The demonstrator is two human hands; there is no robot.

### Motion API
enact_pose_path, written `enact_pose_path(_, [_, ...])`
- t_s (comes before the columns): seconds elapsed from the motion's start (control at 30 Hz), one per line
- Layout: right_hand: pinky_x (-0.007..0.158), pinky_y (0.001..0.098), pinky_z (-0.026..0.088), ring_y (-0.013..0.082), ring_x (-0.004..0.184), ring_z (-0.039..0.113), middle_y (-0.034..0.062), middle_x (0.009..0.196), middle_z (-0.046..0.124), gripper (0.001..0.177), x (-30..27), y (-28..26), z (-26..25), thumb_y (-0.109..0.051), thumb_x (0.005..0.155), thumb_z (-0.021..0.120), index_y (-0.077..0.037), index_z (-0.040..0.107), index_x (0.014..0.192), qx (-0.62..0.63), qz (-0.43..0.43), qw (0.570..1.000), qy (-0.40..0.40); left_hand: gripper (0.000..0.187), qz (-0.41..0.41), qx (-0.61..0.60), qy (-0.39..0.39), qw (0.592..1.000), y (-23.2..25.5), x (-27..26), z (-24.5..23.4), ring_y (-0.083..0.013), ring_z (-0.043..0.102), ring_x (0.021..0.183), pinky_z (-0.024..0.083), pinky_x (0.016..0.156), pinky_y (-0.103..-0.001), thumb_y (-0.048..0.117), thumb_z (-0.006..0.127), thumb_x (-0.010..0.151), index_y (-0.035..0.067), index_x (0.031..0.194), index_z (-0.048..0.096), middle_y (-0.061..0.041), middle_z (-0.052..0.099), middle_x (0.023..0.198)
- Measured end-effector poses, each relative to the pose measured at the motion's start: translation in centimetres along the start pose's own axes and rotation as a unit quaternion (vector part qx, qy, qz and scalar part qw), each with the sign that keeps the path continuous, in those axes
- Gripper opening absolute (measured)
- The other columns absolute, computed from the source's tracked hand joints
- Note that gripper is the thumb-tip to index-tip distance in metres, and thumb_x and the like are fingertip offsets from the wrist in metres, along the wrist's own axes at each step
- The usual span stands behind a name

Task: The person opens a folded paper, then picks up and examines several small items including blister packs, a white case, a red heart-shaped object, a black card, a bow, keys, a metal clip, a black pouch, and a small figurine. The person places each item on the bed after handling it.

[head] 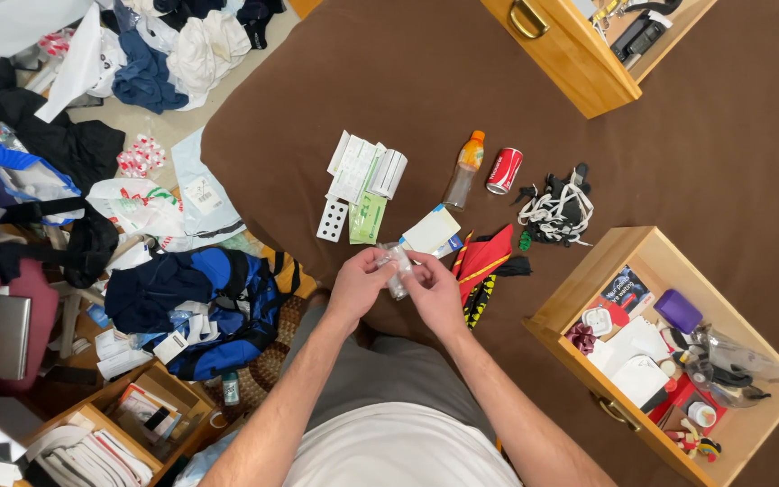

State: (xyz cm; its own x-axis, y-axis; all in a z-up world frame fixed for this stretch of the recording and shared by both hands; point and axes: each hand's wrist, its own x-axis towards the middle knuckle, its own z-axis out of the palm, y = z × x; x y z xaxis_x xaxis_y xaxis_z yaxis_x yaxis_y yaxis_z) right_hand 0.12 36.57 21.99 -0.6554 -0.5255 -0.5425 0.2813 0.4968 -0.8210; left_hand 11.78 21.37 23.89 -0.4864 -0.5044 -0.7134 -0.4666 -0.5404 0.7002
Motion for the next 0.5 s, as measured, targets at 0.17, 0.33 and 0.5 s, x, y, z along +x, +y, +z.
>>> enact_pose_path(0.17, [0.086,0.0266,0.067,0.0041,0.084,0.077,0.0,0.093,0.091,0.032,1.3,1.9,0.1,-0.016,0.104,0.1,-0.014,0.098,0.136,0.009,0.003,1.0,0.013,0.022,0.0,-0.032,-0.005,0.999,0.1,0.9,-1.0,-0.0191,0.082,0.088,0.078,0.088,-0.037,0.022,0.094,0.111,0.011,0.13,0.092,-0.013,0.091,0.122])
enact_pose_path(0.33, [0.086,0.0229,0.059,0.0024,0.088,0.069,-0.0026,0.094,0.087,0.026,1.6,1.1,0.1,-0.014,0.104,0.1,-0.01,0.1,0.13,0.047,0.01,0.999,-0.009,0.022,-0.01,-0.108,-0.032,0.994,2.5,-0.9,-1.8,-0.0363,0.089,0.118,0.082,0.111,-0.056,0.006,0.08,0.117,-0.005,0.136,0.079,-0.021,0.074,0.135])
enact_pose_path(0.5, [0.092,0.0281,0.066,0.0053,0.093,0.075,-0.0009,0.103,0.092,0.031,0.6,-0.8,-0.5,-0.007,0.109,0.088,-0.013,0.099,0.137,0.035,0.01,0.997,-0.065,0.077,0.011,0.047,-0.103,0.993,6.4,-4.5,-3.3,-0.0533,0.06,0.173,0.075,0.125,-0.061,-0.001,0.062,0.117,0.011,0.191,0.044,-0.028,0.042,0.203])
